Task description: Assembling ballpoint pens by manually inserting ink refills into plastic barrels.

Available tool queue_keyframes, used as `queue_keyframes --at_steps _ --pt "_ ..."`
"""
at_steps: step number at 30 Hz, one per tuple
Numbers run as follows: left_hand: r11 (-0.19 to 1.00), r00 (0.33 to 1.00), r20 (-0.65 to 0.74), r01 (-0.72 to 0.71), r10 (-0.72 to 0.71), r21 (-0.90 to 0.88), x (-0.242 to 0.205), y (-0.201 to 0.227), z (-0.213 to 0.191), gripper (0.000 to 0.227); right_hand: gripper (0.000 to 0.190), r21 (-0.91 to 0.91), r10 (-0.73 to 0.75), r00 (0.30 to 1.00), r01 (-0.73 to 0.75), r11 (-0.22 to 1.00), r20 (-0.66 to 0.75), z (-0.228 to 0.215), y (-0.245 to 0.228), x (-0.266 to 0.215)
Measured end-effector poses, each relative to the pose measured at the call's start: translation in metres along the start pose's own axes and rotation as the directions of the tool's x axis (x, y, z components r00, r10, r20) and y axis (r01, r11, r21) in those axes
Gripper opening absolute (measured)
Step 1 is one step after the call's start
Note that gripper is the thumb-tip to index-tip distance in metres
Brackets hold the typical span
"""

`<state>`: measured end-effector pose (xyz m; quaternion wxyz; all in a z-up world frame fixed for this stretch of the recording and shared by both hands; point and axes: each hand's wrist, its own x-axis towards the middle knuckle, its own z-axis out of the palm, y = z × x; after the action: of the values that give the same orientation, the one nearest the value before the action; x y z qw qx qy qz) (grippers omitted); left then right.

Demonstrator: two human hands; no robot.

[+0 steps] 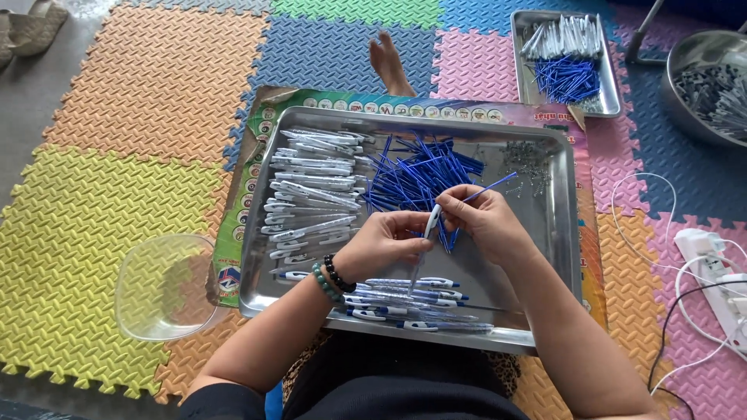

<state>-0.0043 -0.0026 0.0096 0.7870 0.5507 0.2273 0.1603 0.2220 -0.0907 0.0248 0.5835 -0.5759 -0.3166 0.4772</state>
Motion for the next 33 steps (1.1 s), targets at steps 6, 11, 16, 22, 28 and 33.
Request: queue_keyframes --at_steps 6,11,16,22,28,33 --pt "1.0 1.0 0.029 -0.004 0.005 -0.02 -0.001 -0.002 0.001 0.056 0.018 0.041 -0.047 0.998 0.048 0.998 -0.039 -0.003 0.005 0.004" --pt "0.998 0.995 0.089 0.039 -0.034 -0.056 -0.007 0.001 0.001 0.064 0.013 0.236 -0.058 0.982 0.1 0.966 -0.18 -0.037 -0.01 0.02" --pt "0.995 0.991 0.13 0.016 -0.003 -0.096 -0.007 0.015 0.0 0.089 0.015 -0.055 -0.124 0.967 0.114 0.992 -0.224 -0.048 -0.006 0.021" --pt "0.987 0.992 0.128 0.026 -0.005 -0.161 -0.001 0.005 -0.006 0.064 0.027 -0.611 -0.132 0.991 0.089 0.786 -0.025 -0.022 -0.006 0.0" --pt "0.95 0.997 0.073 0.053 -0.032 -0.308 0.0 0.006 -0.006 0.055 0.041 -0.803 -0.509 0.861 0.292 0.52 -0.017 -0.003 -0.017 -0.013" --pt "0.911 0.996 0.06 0.084 -0.065 -0.404 0.008 -0.005 -0.013 0.049 0.047 0.003 0.278 0.957 -0.279 0.96 0.086 0.013 0.008 -0.007"
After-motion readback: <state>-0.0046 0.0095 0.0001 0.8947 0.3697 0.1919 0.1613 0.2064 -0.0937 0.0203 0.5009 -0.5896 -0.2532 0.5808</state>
